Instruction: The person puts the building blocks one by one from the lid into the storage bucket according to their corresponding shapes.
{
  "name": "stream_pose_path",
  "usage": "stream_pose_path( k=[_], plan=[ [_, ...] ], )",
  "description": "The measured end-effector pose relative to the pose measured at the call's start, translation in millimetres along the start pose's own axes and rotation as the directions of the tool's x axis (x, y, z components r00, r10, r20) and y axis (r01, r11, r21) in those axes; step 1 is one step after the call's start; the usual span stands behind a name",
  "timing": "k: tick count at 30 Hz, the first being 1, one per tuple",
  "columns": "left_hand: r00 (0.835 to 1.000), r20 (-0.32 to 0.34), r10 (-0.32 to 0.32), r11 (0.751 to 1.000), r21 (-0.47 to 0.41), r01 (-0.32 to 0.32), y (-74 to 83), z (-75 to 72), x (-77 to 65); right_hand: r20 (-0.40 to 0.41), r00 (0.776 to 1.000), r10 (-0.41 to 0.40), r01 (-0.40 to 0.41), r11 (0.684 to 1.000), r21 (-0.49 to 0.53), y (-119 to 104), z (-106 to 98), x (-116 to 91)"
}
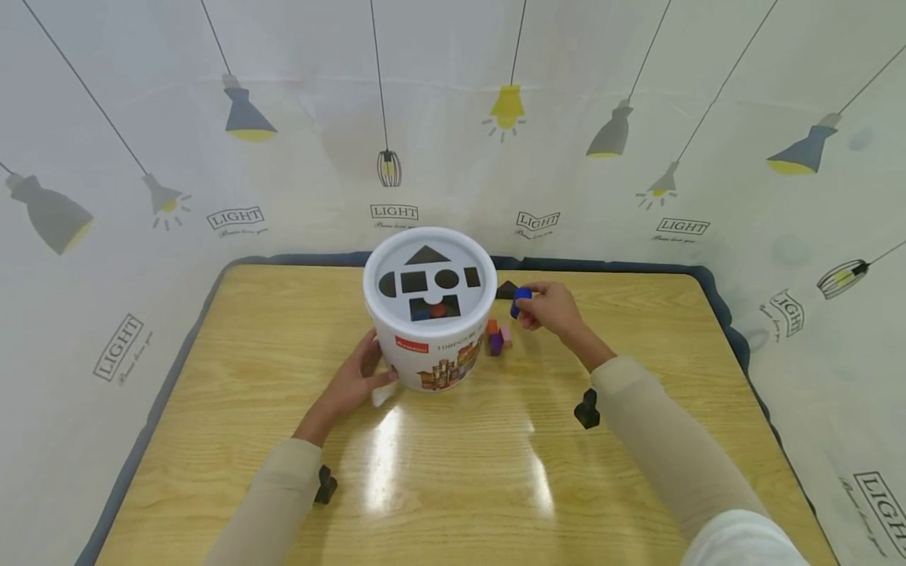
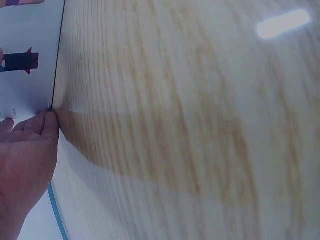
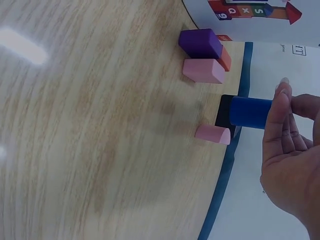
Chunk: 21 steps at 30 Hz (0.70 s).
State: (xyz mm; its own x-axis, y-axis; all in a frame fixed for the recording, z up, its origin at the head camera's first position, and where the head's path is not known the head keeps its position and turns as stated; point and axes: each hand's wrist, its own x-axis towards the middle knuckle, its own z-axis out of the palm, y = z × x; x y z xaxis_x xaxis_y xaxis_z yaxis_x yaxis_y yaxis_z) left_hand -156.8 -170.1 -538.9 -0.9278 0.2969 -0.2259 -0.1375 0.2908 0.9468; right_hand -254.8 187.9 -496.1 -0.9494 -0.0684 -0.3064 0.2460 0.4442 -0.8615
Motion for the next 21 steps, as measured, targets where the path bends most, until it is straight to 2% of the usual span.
stream_pose_path(
  k=[2,9,16,21],
  plan=[
    [1.0,0.001,-0.001,1.0,0.002,0.001,7.4,0.3,-3.9,-0.002,1.0,0.013,-0.013,1.0,0.005,2.2,1.1,0.9],
    [1.0,0.003,0.001,1.0,-0.001,-0.001,7.3,-0.4,-3.7,0.007,1.0,0.028,-0.028,0.999,0.022,4.8,4.7,-0.6],
    [1.0,-0.018,0.002,1.0,-0.006,-0.002,-19.9,0.0,9.7,0.036,0.999,0.038,-0.038,0.999,0.009,13.3,10.7,-0.9],
    [0.999,-0.034,0.019,1.0,0.018,-0.018,-24.2,1.0,10.4,0.037,0.997,0.069,-0.068,0.998,-0.013,21.1,14.3,-0.7]
  ],
)
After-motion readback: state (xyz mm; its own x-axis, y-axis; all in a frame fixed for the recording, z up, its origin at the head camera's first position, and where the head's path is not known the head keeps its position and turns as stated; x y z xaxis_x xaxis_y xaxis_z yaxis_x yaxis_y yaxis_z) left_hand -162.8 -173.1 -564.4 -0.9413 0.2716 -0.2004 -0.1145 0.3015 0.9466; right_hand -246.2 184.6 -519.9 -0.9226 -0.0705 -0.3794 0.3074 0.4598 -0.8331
